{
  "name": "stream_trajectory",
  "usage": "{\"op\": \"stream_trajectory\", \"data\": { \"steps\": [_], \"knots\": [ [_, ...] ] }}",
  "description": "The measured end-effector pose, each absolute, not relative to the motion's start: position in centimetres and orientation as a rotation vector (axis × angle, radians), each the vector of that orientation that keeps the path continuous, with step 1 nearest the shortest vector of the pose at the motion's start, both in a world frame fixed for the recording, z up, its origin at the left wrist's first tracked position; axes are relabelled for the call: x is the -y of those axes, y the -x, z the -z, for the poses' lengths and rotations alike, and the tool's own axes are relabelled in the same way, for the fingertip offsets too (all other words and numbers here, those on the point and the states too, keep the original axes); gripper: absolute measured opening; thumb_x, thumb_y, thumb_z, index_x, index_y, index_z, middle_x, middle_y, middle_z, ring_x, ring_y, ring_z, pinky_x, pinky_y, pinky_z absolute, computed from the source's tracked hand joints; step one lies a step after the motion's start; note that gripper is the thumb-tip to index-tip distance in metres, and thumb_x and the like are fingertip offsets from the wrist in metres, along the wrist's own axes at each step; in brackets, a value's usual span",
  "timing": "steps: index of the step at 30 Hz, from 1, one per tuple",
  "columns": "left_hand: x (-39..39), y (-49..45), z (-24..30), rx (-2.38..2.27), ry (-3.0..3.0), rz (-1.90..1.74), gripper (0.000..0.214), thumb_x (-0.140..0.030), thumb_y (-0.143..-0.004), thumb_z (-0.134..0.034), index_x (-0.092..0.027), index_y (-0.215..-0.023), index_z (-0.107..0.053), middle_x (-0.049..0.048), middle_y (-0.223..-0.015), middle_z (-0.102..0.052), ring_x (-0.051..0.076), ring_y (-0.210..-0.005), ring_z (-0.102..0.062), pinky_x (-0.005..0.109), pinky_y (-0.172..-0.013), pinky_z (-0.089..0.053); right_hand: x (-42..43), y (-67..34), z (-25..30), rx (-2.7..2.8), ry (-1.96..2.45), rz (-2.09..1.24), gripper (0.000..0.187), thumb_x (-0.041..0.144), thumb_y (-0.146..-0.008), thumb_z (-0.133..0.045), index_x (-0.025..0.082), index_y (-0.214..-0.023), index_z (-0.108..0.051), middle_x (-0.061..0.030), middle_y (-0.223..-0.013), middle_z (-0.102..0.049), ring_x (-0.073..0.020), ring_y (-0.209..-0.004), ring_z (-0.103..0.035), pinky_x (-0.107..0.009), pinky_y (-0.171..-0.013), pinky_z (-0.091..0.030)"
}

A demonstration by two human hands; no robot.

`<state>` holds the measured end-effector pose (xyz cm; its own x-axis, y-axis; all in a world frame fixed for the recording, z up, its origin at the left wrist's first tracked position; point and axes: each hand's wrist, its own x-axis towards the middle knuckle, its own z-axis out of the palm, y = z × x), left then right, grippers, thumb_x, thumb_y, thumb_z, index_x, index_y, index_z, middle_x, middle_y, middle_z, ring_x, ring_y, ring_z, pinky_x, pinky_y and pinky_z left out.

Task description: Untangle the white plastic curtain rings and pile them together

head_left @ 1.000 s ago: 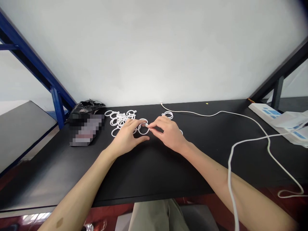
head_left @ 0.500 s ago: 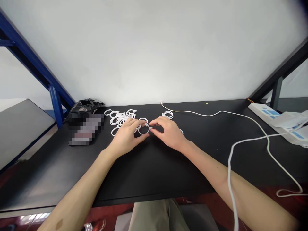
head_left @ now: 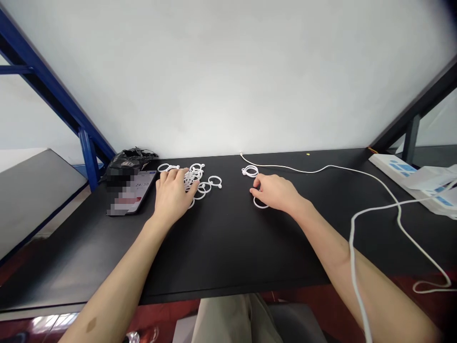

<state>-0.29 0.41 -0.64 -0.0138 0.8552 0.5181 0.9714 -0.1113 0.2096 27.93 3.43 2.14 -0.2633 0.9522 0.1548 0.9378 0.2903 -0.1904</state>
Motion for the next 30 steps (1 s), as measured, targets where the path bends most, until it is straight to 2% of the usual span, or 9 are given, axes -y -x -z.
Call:
{"op": "stream_trajectory", "data": {
  "steps": [2,6,11,14,18,23,30],
  "knots": [
    [-0.1,-0.3,0.2,1.889,2.087,0.847,0.040,-0.044,-0.092,-0.051,-0.016,-0.120,-0.061,0.0160,-0.120,-0.063,0.038,-0.114,-0.050,0.055,-0.093,-0.043,-3.0,-27.1,-2.2,2.312,1.609,-0.262,0.005,0.025,-0.082,-0.063,0.024,-0.079,-0.066,-0.0007,-0.069,-0.070,-0.0167,-0.060,-0.062,-0.027,-0.051,-0.039],
    [0.8,-1.7,-0.8,1.688,2.370,0.990,0.033,-0.042,-0.091,-0.056,-0.020,-0.115,-0.062,0.0089,-0.114,-0.066,0.030,-0.110,-0.052,0.049,-0.100,-0.042,-2.0,-25.2,-2.0,2.141,1.197,-0.576,0.012,0.025,-0.087,-0.060,0.022,-0.083,-0.070,0.0000,-0.078,-0.072,-0.0135,-0.068,-0.065,-0.027,-0.063,-0.050],
    [1.9,-2.9,-1.4,1.512,2.827,0.919,0.046,-0.052,-0.087,-0.060,-0.022,-0.123,-0.057,0.0074,-0.109,-0.065,0.026,-0.101,-0.057,0.040,-0.087,-0.049,-0.4,-23.0,-1.5,1.867,0.887,-0.943,0.013,0.031,-0.087,-0.066,0.021,-0.091,-0.073,-0.0026,-0.093,-0.074,-0.0150,-0.080,-0.070,-0.030,-0.078,-0.057],
    [2.0,-3.1,-1.3,1.510,2.854,0.893,0.036,-0.049,-0.088,-0.059,-0.022,-0.111,-0.061,0.0056,-0.096,-0.065,0.024,-0.092,-0.058,0.038,-0.081,-0.050,0.1,-22.4,-1.2,1.765,0.862,-1.050,0.013,0.033,-0.084,-0.069,0.021,-0.091,-0.071,-0.0027,-0.093,-0.075,-0.0167,-0.082,-0.071,-0.031,-0.078,-0.059],
    [1.8,-3.1,-1.1,1.518,2.837,0.887,0.024,-0.038,-0.089,-0.058,-0.023,-0.107,-0.062,0.0032,-0.093,-0.066,0.022,-0.087,-0.057,0.037,-0.080,-0.050,-0.2,-22.4,-0.9,1.812,0.849,-0.996,0.009,0.029,-0.086,-0.067,0.021,-0.091,-0.071,-0.0017,-0.092,-0.074,-0.0164,-0.084,-0.071,-0.032,-0.080,-0.058],
    [1.7,-2.9,-0.9,1.571,2.694,0.950,0.035,-0.034,-0.086,-0.062,-0.022,-0.119,-0.060,0.0053,-0.100,-0.066,0.023,-0.092,-0.059,0.039,-0.084,-0.051,-0.8,-23.0,-0.9,2.055,0.791,-0.686,0.015,0.021,-0.090,-0.061,0.024,-0.101,-0.072,-0.0025,-0.100,-0.070,-0.0153,-0.087,-0.066,-0.031,-0.079,-0.055],
    [1.5,-2.7,-0.7,1.562,2.598,0.994,0.034,-0.033,-0.086,-0.064,-0.022,-0.118,-0.060,0.0044,-0.103,-0.068,0.022,-0.093,-0.062,0.039,-0.086,-0.052,-0.8,-23.0,-0.7,2.116,0.809,-0.627,0.022,0.018,-0.092,-0.057,0.022,-0.109,-0.070,-0.0035,-0.104,-0.070,-0.0147,-0.088,-0.067,-0.030,-0.081,-0.055]
  ]
}}
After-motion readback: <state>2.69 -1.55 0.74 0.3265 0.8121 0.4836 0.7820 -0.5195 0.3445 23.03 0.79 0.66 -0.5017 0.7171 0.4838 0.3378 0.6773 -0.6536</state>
